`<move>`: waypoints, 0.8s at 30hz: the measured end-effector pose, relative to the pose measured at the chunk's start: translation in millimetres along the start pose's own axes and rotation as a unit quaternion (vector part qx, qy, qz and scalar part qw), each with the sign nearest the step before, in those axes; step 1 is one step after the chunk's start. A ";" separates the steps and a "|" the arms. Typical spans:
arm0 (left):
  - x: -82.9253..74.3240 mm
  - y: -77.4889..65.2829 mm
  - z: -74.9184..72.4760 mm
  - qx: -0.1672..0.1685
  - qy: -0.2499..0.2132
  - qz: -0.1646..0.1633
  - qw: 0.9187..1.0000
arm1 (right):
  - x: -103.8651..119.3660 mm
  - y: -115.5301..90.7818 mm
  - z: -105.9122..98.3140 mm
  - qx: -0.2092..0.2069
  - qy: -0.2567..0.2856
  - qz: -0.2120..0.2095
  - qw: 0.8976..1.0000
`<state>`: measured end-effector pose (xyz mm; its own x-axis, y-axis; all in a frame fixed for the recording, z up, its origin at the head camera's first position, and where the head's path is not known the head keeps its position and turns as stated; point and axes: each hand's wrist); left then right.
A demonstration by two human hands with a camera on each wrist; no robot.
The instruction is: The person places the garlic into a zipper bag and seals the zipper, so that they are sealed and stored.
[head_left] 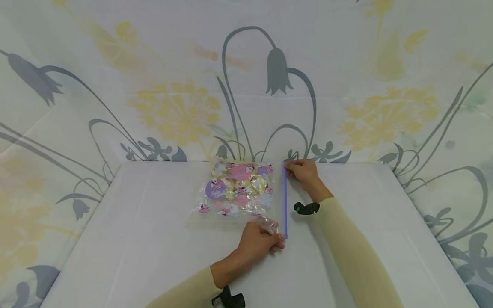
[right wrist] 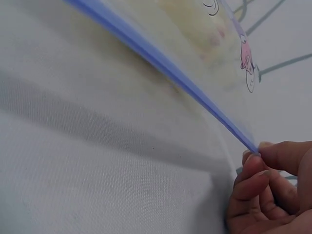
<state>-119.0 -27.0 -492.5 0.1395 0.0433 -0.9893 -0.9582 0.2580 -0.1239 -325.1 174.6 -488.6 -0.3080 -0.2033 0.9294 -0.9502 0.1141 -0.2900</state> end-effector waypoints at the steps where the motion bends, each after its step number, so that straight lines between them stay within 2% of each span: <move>1: -0.3 0.5 1.9 0.000 -0.002 -0.001 1.000 | -0.3 -0.4 -1.0 -0.005 -0.002 -0.002 1.000; 5: -2.0 1.2 9.7 -0.001 -0.001 -0.014 1.000 | -2.0 -1.0 -5.1 -0.014 -0.016 -0.015 1.000; 9: -2.2 2.1 16.8 -0.001 -0.022 -0.030 0.999 | -3.8 0.0 -8.1 -0.016 -0.033 -0.032 0.999; 14: -1.4 1.1 21.7 0.022 -0.043 -0.066 0.997 | -4.9 -1.3 -10.0 -0.017 -0.037 -0.030 0.999; 17: -3.3 -3.5 21.2 0.062 -0.038 -0.100 0.992 | -5.8 -5.3 -11.8 -0.008 -0.039 -0.030 0.999; 20: -7.3 -10.4 17.2 0.130 -0.025 -0.123 0.984 | -8.5 -10.0 -14.6 0.009 -0.037 -0.041 0.998; 22: -11.5 -15.3 12.1 0.187 -0.004 -0.118 0.975 | -11.1 -13.9 -17.4 0.020 -0.036 -0.051 0.998; 24: -17.9 -19.7 4.2 0.240 0.035 -0.089 0.966 | -14.7 -18.5 -21.3 0.027 -0.042 -0.064 0.997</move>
<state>-101.6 -28.8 -472.0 0.2574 -0.1033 -0.9608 -0.6923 0.6740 -0.2579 -302.0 196.2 -492.0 -0.1845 -0.2933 0.9381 -0.9825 0.0308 -0.1836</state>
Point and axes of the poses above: each hand's wrist, its own y-axis towards the middle knuckle, its own z-axis out of the palm, x = y × z, and after that the axes turned 4 degrees about z, right-handed
